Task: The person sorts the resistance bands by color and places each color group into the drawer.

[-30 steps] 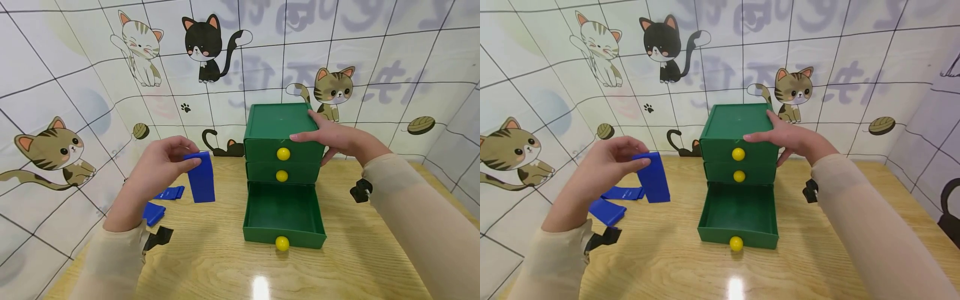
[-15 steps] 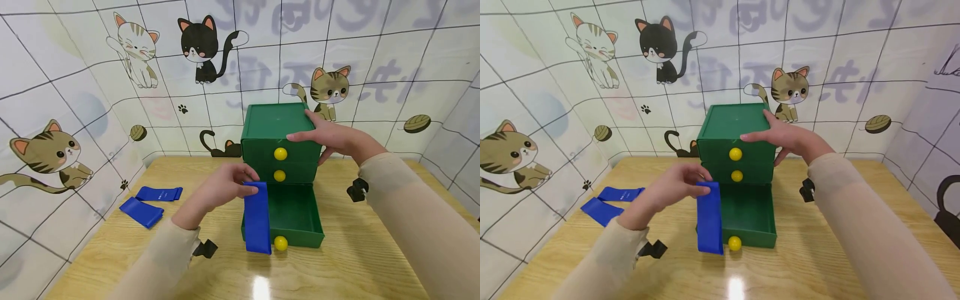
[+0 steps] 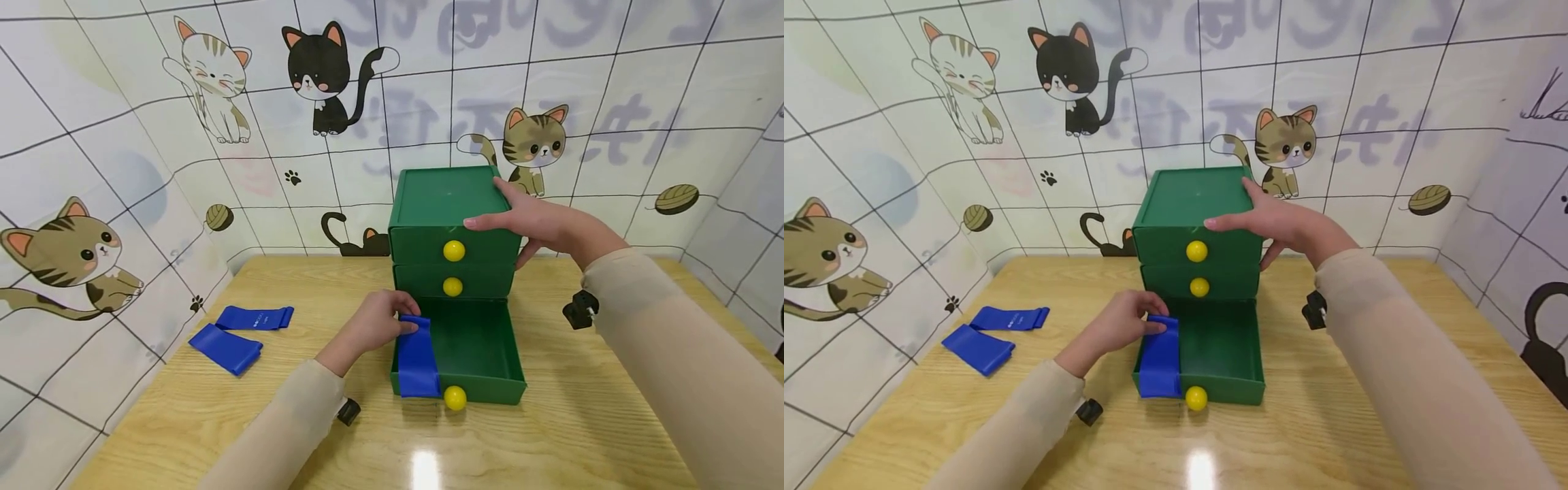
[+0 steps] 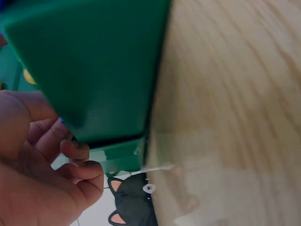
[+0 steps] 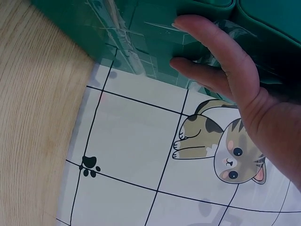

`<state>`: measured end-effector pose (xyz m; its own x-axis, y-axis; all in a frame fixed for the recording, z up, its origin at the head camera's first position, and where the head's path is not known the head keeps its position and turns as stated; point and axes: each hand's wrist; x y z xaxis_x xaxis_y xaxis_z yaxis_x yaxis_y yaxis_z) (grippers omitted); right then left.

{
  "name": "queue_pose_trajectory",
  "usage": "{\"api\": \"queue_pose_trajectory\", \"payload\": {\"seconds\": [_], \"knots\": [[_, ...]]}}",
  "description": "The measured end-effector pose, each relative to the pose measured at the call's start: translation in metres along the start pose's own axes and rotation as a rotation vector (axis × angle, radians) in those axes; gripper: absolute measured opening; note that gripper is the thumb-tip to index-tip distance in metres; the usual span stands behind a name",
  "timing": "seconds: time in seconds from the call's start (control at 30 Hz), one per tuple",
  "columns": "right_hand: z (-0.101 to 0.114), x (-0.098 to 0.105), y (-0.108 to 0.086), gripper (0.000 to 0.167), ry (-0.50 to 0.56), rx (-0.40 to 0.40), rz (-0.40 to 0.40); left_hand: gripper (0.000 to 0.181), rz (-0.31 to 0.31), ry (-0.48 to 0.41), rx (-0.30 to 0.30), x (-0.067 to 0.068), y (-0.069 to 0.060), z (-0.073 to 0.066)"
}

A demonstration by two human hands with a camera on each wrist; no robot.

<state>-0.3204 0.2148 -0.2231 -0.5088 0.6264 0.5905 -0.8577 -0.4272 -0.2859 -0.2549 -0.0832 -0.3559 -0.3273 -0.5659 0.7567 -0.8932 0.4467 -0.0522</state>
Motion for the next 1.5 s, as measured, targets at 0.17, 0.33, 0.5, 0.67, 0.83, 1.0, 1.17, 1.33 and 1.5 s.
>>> {"api": "queue_pose_trajectory", "payload": {"seconds": [0.17, 0.33, 0.5, 0.67, 0.83, 1.0, 1.17, 1.33, 1.5], "knots": [[-0.001, 0.0, 0.001, 0.123, 0.001, -0.005, 0.004, 0.01, 0.008, -0.004, -0.005, -0.005, 0.004, 0.005], [-0.001, 0.001, -0.001, 0.123, -0.005, -0.002, -0.002, 0.008, 0.006, 0.016, -0.028, -0.007, 0.008, 0.004], [0.001, 0.002, -0.002, 0.123, -0.002, -0.001, -0.002, 0.008, 0.005, 0.049, -0.037, -0.007, 0.01, 0.002], [0.002, 0.001, -0.002, 0.123, -0.002, -0.002, -0.004, 0.008, -0.013, 0.045, -0.031, -0.006, 0.011, 0.002], [0.002, 0.001, -0.001, 0.122, 0.005, -0.001, -0.002, 0.009, -0.045, 0.02, -0.012, -0.006, 0.012, 0.0], [0.001, 0.001, -0.002, 0.122, 0.021, 0.002, 0.002, 0.009, -0.08, 0.04, -0.006, -0.006, 0.012, -0.001], [0.0, 0.001, -0.002, 0.122, 0.024, 0.006, 0.002, 0.011, -0.102, 0.054, -0.02, -0.006, 0.01, -0.002], [-0.001, 0.001, -0.001, 0.122, 0.032, 0.006, 0.006, 0.015, -0.109, 0.084, -0.033, -0.002, 0.006, 0.0], [-0.001, 0.001, -0.001, 0.122, 0.035, 0.01, 0.006, 0.013, -0.117, 0.08, -0.047, 0.006, -0.001, 0.002]]}}
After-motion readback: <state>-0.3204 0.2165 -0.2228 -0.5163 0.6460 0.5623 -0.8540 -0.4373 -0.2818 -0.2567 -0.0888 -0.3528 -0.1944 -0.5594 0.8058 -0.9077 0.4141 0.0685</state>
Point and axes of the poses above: each hand's wrist, its own y-axis towards the middle knuckle, its own x-axis out of the back of the hand, z = x × y, and after that the axes turned 6 degrees about z, right-handed
